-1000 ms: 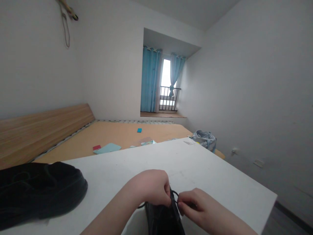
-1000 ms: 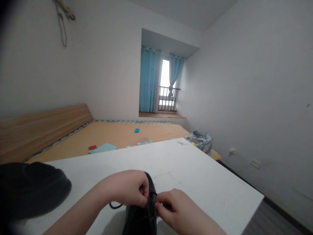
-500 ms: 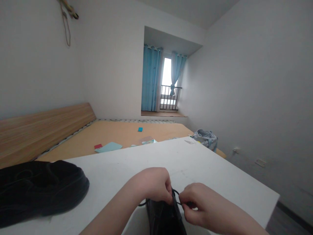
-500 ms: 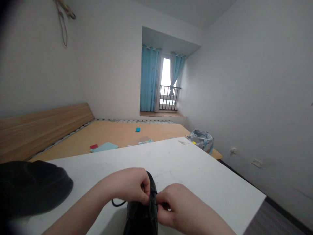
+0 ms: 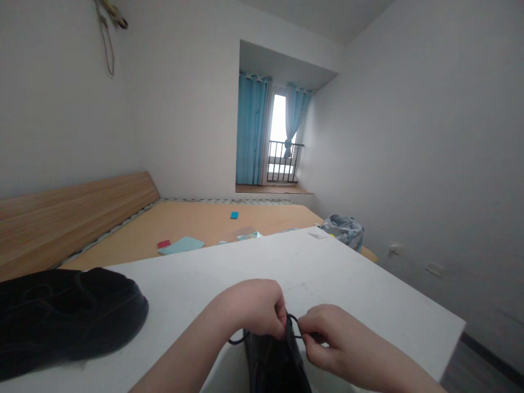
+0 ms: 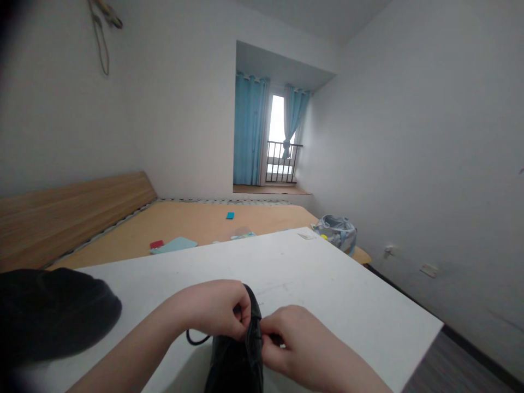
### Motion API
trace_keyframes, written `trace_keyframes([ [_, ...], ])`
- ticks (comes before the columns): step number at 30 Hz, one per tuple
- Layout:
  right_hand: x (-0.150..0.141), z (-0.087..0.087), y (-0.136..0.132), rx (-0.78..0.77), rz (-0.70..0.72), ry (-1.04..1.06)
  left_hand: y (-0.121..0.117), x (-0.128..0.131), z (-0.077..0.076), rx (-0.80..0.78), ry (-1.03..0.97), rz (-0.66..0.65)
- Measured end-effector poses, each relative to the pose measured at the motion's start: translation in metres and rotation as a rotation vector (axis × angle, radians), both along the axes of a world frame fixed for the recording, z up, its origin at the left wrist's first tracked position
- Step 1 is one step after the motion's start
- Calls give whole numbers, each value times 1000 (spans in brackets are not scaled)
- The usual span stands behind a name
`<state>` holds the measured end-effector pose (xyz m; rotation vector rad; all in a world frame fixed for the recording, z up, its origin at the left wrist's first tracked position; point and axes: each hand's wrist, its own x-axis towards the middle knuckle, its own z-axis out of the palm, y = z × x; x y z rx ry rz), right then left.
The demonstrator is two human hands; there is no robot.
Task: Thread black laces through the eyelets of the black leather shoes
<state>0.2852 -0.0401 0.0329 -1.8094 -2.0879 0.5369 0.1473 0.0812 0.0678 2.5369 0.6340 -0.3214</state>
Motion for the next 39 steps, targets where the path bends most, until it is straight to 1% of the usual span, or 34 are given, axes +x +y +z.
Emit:
trace_keyframes([
  [3,0,0,3,-8,-20,13,0,0,1,-4,10,11],
  [6,-1,-2,5,-33,-7,24,-1,-1,1,2,5,16],
  [12,1,2,5,-71,29,74,-3,-1,-2,82,-68,-26],
  [15,3,3,2,-95,22,111,-5,-1,-1,128,-89,-38],
  [17,4,1,2,-60,-19,62,-7,-2,3,152,-82,-63],
  [19,3,0,2,26,-87,8,-8,-6,8,151,-54,-83],
  [20,1,-1,3,81,-117,16,-7,-8,12,147,-47,-84],
  [22,-3,1,4,178,-138,109,-6,-14,19,139,-71,-67],
  [24,-8,4,5,224,-116,244,-4,-20,25,131,-140,-45],
  [28,-19,12,7,196,-149,414,-2,-30,35,99,-259,-30],
  [29,-21,14,8,180,-148,483,-2,-33,38,90,-288,-29],
  [33,-22,23,12,134,-93,927,3,-46,49,33,-413,8],
  [34,-23,25,12,143,-105,975,5,-50,50,7,-410,26],
  [35,-24,27,12,158,-124,961,7,-53,51,-22,-382,45],
  [36,-26,28,11,173,-144,884,9,-56,51,-46,-336,67],
  [39,-36,26,9,142,-183,456,14,-58,47,-87,-121,111],
])
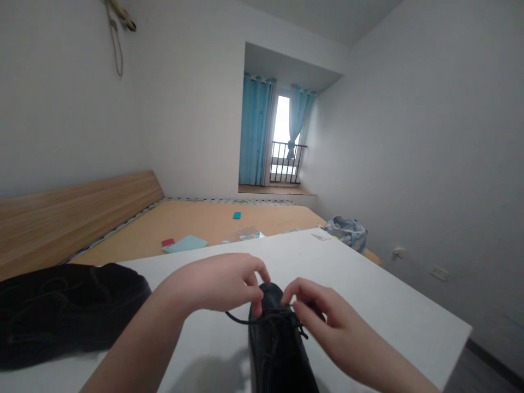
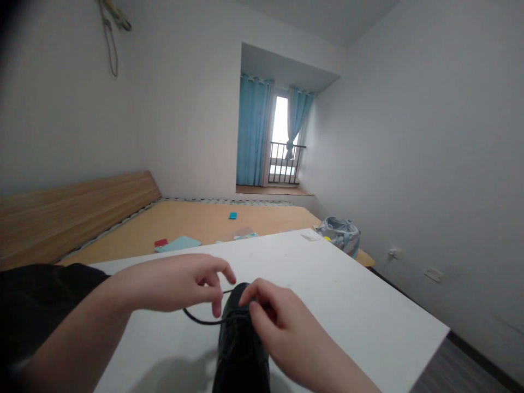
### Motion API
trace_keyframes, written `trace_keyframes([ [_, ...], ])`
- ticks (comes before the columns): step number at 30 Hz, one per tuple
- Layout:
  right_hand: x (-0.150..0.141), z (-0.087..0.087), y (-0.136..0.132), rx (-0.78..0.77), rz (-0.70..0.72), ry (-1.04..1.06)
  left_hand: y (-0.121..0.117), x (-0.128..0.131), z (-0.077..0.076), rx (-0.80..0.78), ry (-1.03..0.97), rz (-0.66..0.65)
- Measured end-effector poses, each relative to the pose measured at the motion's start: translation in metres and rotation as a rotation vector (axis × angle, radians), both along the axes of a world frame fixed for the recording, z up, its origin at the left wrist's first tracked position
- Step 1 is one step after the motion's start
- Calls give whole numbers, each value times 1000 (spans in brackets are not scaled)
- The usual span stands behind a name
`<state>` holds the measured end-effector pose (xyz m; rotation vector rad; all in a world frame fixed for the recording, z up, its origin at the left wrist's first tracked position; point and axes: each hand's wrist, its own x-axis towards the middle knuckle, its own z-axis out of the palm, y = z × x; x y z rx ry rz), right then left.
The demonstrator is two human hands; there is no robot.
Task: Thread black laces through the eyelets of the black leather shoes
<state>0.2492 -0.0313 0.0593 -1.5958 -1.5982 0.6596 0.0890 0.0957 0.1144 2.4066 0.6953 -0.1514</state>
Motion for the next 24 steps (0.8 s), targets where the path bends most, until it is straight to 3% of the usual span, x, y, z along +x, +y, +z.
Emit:
trace_keyframes([
  [3,-12,-8,-1,-67,-7,-284,0,5,-8,-74,178,-5],
  [6,-17,-16,-1,-41,-42,-397,-4,12,-15,-95,229,-22],
  [9,-18,-19,0,-12,-86,-473,-11,20,-17,-15,278,-37],
  [15,-14,-23,0,-41,-61,-487,-20,30,-16,197,348,8],
  [24,-16,-33,8,-81,-55,-473,-20,36,-23,67,384,-5],
])
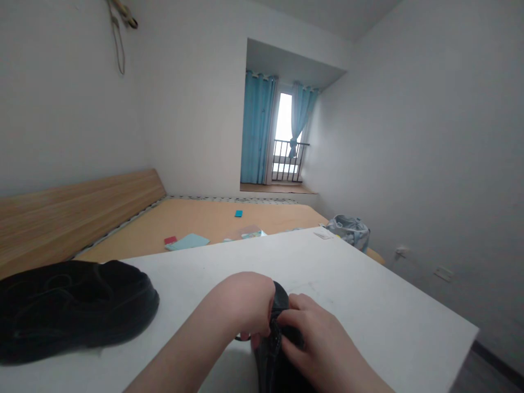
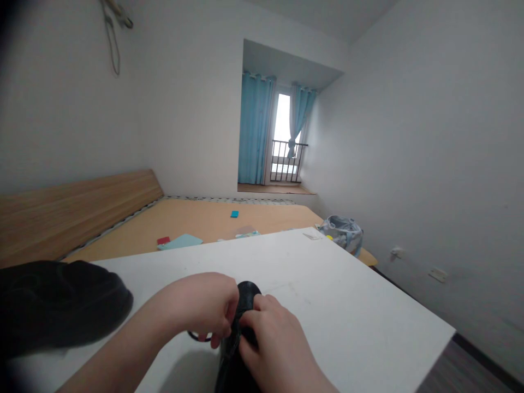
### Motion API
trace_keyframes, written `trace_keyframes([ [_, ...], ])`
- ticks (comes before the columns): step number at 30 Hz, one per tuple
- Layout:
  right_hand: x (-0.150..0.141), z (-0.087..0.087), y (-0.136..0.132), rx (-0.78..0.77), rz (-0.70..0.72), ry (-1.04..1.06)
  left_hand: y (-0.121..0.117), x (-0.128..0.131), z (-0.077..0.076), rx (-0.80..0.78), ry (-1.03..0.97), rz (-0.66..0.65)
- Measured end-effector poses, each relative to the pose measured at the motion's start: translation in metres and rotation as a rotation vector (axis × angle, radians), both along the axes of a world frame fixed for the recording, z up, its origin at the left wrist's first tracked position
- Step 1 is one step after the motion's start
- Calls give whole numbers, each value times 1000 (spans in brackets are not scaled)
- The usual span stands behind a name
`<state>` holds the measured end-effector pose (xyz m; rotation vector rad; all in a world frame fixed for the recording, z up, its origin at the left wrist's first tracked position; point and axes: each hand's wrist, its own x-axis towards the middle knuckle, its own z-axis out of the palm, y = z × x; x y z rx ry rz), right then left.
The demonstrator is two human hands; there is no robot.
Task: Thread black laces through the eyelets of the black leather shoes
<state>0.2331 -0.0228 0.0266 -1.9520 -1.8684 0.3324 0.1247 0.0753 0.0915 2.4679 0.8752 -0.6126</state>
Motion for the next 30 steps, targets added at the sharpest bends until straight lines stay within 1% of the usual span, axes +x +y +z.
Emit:
trace_keyframes([
  [2,1,-1,1,38,20,65,2,-3,1,9,-11,3],
  [4,5,0,1,97,4,152,4,-7,4,79,-84,-36],
  [7,15,10,-2,218,-68,308,4,-13,13,165,-294,-143],
  [10,22,26,-5,361,-77,499,-1,-12,20,93,-535,-202],
  [12,23,35,-6,413,-58,605,-7,-11,24,34,-671,-188],
  [14,21,41,-5,436,-75,681,-12,-11,26,-11,-765,-163],
  [17,18,41,-3,464,-112,802,-14,-14,26,-75,-865,-106],
  [19,19,38,-2,461,-77,903,-13,-16,24,-99,-921,-48],
  [22,20,35,-1,490,-18,1052,-8,-12,20,-104,-992,23],
  [25,20,34,0,546,-57,1173,-3,-6,19,-87,-1078,49],
  [27,20,33,2,551,-88,1202,-1,-4,20,-47,-1133,55],
  [30,18,32,5,544,-93,1209,-1,-3,22,21,-1185,63],
])
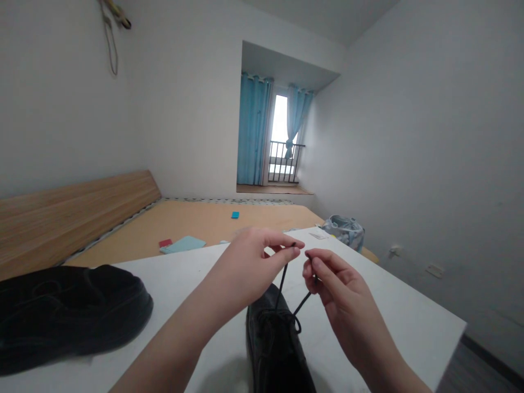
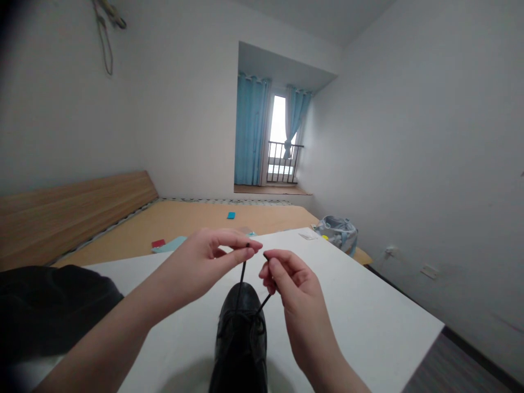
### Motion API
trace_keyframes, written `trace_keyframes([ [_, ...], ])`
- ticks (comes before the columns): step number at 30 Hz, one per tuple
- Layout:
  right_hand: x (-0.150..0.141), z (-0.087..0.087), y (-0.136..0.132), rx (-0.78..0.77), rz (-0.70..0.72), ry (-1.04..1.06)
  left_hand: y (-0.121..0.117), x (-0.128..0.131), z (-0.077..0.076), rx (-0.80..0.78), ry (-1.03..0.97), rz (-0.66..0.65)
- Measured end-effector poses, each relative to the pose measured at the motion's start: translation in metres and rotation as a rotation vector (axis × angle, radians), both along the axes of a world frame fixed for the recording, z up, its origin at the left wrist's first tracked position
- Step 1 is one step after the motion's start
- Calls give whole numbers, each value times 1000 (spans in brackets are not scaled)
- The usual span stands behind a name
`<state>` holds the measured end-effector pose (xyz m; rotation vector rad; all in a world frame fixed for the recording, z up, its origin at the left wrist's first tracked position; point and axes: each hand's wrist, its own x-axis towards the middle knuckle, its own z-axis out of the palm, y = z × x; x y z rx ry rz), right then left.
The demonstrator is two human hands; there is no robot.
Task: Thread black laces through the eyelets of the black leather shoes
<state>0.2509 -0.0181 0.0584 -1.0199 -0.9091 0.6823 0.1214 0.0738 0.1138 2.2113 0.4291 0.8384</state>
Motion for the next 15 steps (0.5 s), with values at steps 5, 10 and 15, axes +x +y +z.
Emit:
trace_keyframes([
  [5,-4,-1,2,48,17,85,-5,3,-2,-76,-28,10],
  [10,-8,-2,3,80,65,141,-9,6,-5,-69,-48,-19],
  [15,-9,-4,4,123,63,116,-7,9,-5,-9,-47,-57],
])
